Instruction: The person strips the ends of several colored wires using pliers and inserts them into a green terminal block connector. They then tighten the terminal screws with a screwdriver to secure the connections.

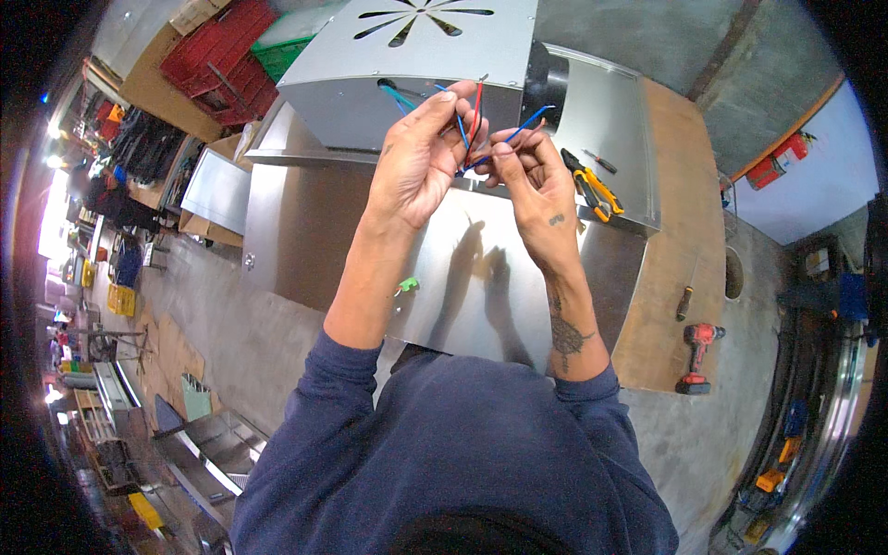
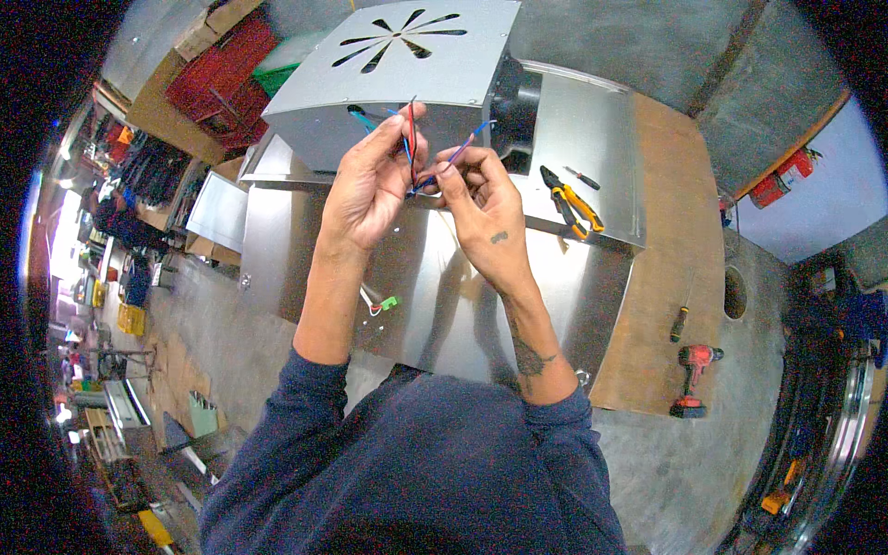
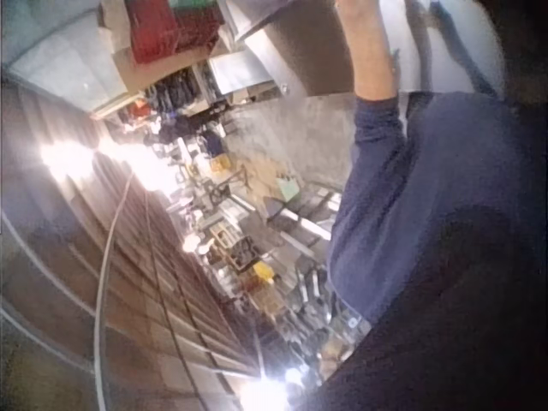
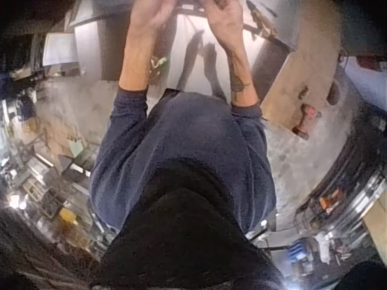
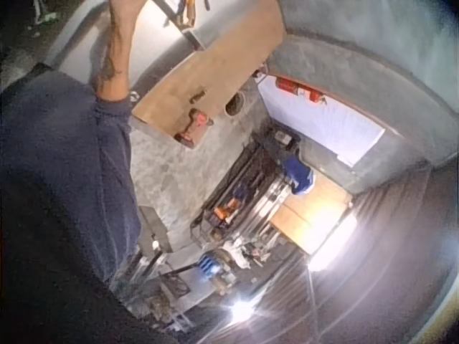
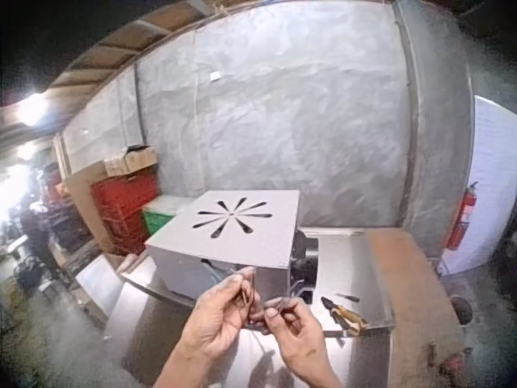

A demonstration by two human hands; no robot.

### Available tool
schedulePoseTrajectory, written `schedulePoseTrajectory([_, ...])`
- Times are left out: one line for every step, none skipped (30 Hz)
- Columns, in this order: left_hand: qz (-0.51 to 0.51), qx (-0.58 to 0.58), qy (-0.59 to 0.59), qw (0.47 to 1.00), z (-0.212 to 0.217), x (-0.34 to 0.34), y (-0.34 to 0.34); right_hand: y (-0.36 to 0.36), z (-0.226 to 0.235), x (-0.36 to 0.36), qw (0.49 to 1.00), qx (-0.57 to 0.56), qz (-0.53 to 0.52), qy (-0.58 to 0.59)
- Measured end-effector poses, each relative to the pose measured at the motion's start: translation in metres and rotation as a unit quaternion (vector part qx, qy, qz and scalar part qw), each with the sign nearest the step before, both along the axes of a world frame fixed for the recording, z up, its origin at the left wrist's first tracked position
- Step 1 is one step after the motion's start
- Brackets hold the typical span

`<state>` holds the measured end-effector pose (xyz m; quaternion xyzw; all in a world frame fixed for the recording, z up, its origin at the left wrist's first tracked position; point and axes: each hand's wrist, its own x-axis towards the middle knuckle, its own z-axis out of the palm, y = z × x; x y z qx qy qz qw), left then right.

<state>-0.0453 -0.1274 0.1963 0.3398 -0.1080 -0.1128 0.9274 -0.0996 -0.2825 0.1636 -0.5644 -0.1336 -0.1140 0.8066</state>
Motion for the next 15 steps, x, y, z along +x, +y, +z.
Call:
schedulePoseTrajectory([-0.003,0.017,0.003,1.000,0.001,-0.004,0.005,0.001,-0.001,-0.003,1.000,-0.020,0.007,-0.005])
schedulePoseTrajectory([-0.007,0.034,0.006,0.999,0.003,-0.007,0.010,0.002,-0.001,-0.005,0.999,-0.039,0.015,-0.010])
schedulePoseTrajectory([0.005,0.072,0.002,0.997,0.004,-0.012,0.015,0.005,-0.001,-0.008,0.998,-0.058,0.023,-0.015])
schedulePoseTrajectory([0.015,0.110,-0.001,0.994,0.004,-0.016,0.018,0.008,0.000,-0.012,0.998,-0.060,0.024,-0.016])
schedulePoseTrajectory([0.025,0.148,-0.004,0.989,0.004,-0.021,0.020,0.012,-0.003,-0.015,0.998,-0.062,0.017,-0.009])
schedulePoseTrajectory([0.046,0.190,-0.010,0.981,0.005,-0.027,0.022,0.016,-0.006,-0.018,0.998,-0.064,0.010,-0.003])
schedulePoseTrajectory([0.048,0.213,-0.011,0.976,0.006,-0.034,0.023,0.018,-0.008,-0.022,0.998,-0.068,0.000,0.003])
schedulePoseTrajectory([0.049,0.236,-0.013,0.971,0.007,-0.042,0.026,0.022,-0.010,-0.028,0.997,-0.079,-0.014,-0.007])
schedulePoseTrajectory([0.049,0.259,-0.015,0.965,0.006,-0.049,0.029,0.028,-0.021,-0.033,0.996,-0.082,-0.019,-0.001])
schedulePoseTrajectory([0.061,0.264,-0.020,0.962,0.002,-0.055,0.032,0.035,-0.022,-0.042,0.996,-0.079,-0.031,0.006])
schedulePoseTrajectory([0.073,0.285,-0.024,0.955,-0.001,-0.060,0.034,0.041,-0.024,-0.048,0.996,-0.077,-0.044,0.012])
schedulePoseTrajectory([0.085,0.306,-0.029,0.948,-0.003,-0.065,0.036,0.047,-0.033,-0.050,0.998,-0.038,-0.053,0.003])
schedulePoseTrajectory([0.099,0.327,-0.034,0.939,-0.004,-0.070,0.037,0.050,-0.034,-0.052,0.998,-0.029,-0.056,0.009])
schedulePoseTrajectory([0.114,0.343,-0.030,0.932,-0.006,-0.075,0.037,0.052,-0.035,-0.054,0.998,-0.020,-0.059,0.014])
schedulePoseTrajectory([0.118,0.351,-0.030,0.929,-0.010,-0.078,0.038,0.053,-0.036,-0.055,0.998,-0.012,-0.062,0.020])
